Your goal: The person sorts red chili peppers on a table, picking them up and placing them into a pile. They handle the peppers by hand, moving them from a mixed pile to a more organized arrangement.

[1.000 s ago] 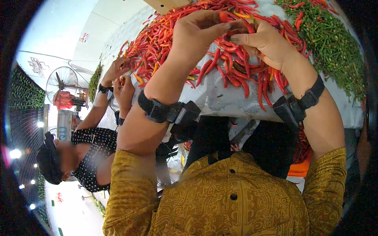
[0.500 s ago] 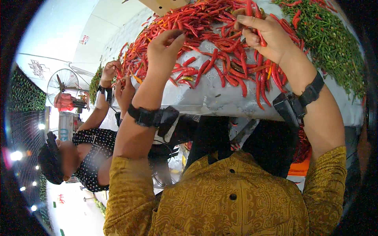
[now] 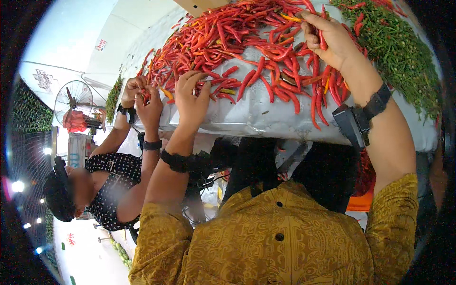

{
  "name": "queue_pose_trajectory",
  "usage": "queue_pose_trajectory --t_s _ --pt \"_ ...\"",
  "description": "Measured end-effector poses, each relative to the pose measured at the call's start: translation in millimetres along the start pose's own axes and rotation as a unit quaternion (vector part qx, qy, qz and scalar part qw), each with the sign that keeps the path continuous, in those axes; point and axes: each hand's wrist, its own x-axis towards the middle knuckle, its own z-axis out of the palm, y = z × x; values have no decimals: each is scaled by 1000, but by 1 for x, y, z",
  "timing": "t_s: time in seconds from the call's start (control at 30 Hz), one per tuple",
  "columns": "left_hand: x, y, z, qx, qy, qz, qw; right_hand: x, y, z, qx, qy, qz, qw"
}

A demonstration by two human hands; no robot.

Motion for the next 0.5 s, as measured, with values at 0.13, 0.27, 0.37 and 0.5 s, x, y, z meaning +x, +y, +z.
queue_pose_trajectory --t_s 0.13,0.27,0.37,0.5 --pt "0 8 -2 15 11 35 999 6 -4 -12 -3 -2 -14 1000" --pt "-1 12 -4 7 10 68 998 11 -5 -23 5 12 -21 1000" --pt "1 14 -3 -7 1 81 997 16 -6 -27 17 1 -41 999" --pt "3 16 1 -5 -13 94 995 18 -7 -32 47 -7 -70 996"
